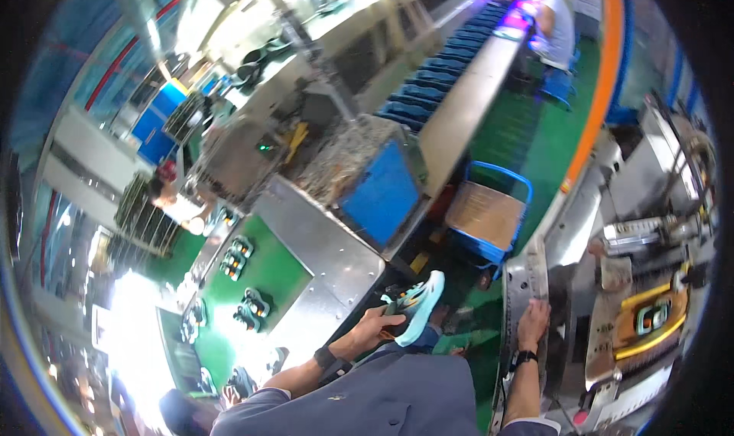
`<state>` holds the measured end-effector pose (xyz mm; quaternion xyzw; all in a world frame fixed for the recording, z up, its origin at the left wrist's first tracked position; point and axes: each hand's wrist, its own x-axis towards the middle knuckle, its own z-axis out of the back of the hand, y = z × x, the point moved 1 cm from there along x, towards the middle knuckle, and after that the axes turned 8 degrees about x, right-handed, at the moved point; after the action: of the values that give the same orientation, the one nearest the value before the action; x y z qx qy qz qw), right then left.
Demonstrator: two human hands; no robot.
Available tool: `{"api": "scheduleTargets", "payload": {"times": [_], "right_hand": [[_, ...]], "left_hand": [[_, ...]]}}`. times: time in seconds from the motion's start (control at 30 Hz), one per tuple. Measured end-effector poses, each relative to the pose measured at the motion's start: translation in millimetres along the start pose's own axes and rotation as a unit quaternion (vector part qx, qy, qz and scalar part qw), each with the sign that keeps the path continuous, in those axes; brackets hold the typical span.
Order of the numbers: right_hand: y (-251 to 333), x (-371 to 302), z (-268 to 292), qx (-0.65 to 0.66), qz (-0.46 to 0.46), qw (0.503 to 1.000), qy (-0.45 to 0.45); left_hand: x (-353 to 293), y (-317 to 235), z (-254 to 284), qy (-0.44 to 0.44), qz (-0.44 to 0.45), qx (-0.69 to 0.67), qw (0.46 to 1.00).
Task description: The recorder takes shoes from a conveyor, places them into a machine for processing, and then places them on a separate outgoing track.
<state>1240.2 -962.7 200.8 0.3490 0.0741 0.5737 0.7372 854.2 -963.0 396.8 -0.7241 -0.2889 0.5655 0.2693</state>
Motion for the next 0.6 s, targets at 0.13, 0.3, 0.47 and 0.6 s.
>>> {"api": "scheduleTargets", "payload": {"times": [0.13, 0.3, 0.47, 0.6], "right_hand": [[7, 7, 1, 0.052, 0.013, 0.997, -0.056], [90, 116, 16, 0.042, 0.103, 0.992, -0.065], [378, 248, 42, 0.120, 0.304, 0.945, -0.014], [604, 302, 22, 0.003, 0.607, 0.792, -0.067]], "left_hand": [[-6, 25, 84, -0.142, 0.006, -0.107, 0.984], [30, 98, 254, -0.247, -0.058, -0.222, 0.941], [39, 96, 405, -0.444, -0.009, -0.179, 0.878], [50, 124, 521, -0.548, -0.091, -0.168, 0.814]]}}
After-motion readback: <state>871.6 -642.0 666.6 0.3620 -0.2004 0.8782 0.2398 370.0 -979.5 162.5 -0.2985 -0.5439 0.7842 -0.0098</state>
